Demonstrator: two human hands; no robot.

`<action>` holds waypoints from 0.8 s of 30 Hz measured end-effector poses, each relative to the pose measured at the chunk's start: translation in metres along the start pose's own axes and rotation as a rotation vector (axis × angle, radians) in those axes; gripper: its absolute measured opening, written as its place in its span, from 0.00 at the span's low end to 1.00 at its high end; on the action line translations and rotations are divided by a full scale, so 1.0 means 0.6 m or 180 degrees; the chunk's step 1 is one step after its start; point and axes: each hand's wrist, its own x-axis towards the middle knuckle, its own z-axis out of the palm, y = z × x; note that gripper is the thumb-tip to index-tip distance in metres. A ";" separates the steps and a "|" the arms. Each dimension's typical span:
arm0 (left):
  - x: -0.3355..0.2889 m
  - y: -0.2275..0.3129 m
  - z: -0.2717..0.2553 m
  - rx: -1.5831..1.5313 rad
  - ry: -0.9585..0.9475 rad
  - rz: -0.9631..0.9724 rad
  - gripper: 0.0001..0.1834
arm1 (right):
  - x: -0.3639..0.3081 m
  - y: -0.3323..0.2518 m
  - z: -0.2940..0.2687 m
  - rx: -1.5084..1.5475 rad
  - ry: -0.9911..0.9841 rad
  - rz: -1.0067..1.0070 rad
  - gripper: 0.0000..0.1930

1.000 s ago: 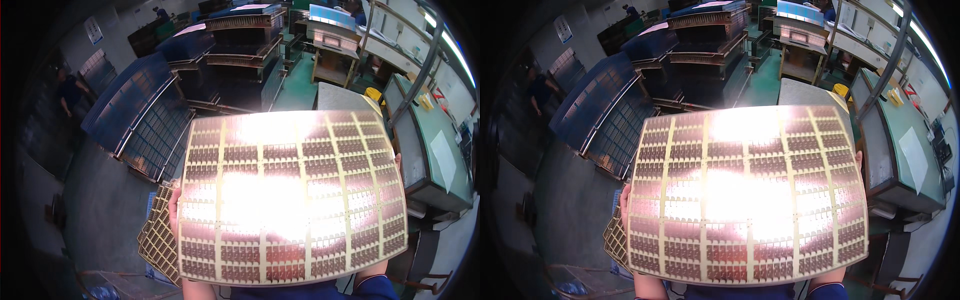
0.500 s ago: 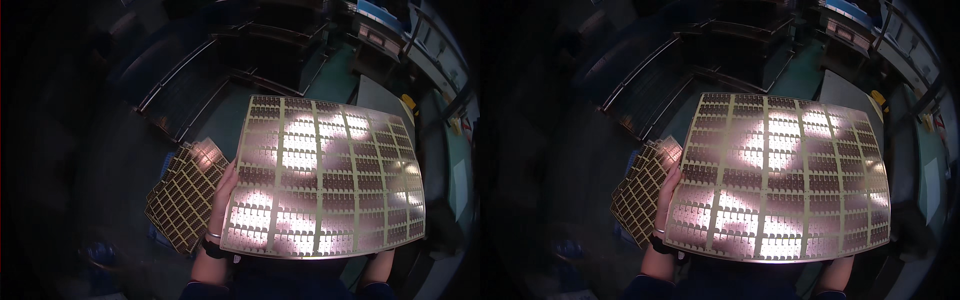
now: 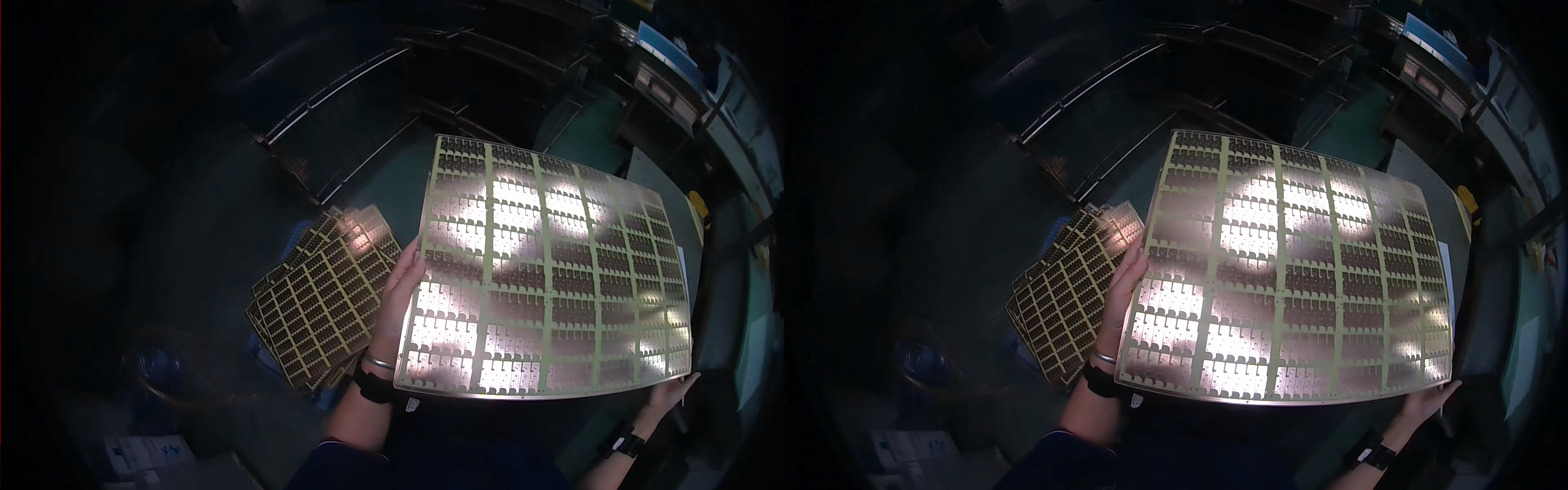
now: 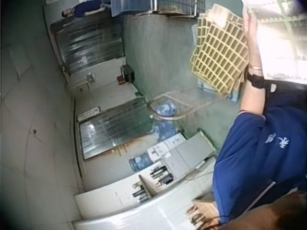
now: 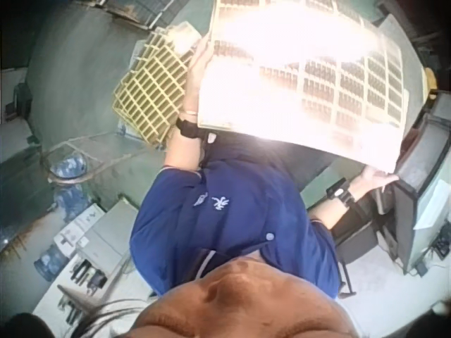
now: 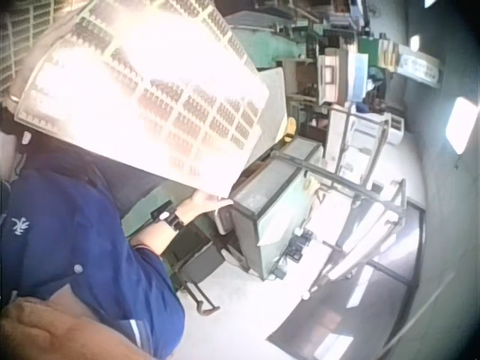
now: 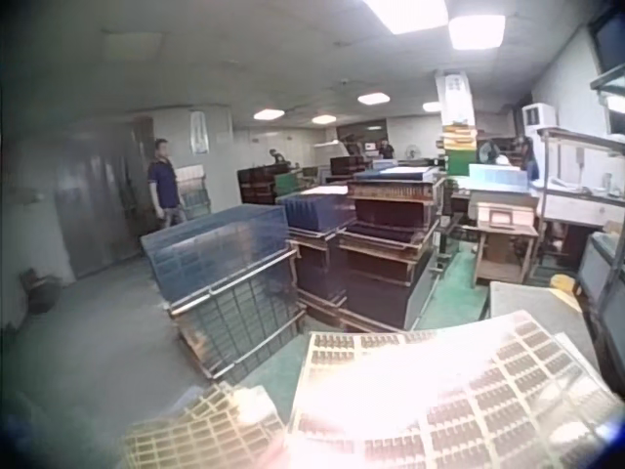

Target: Inspecting and marking large panels of printed circuit boards in a production facility.

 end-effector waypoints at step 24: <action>-0.168 -0.128 -0.395 -0.1759 0.0558 -0.0105 0.12 | -0.201 0.346 0.166 -0.1746 -0.2782 0.2343 0.27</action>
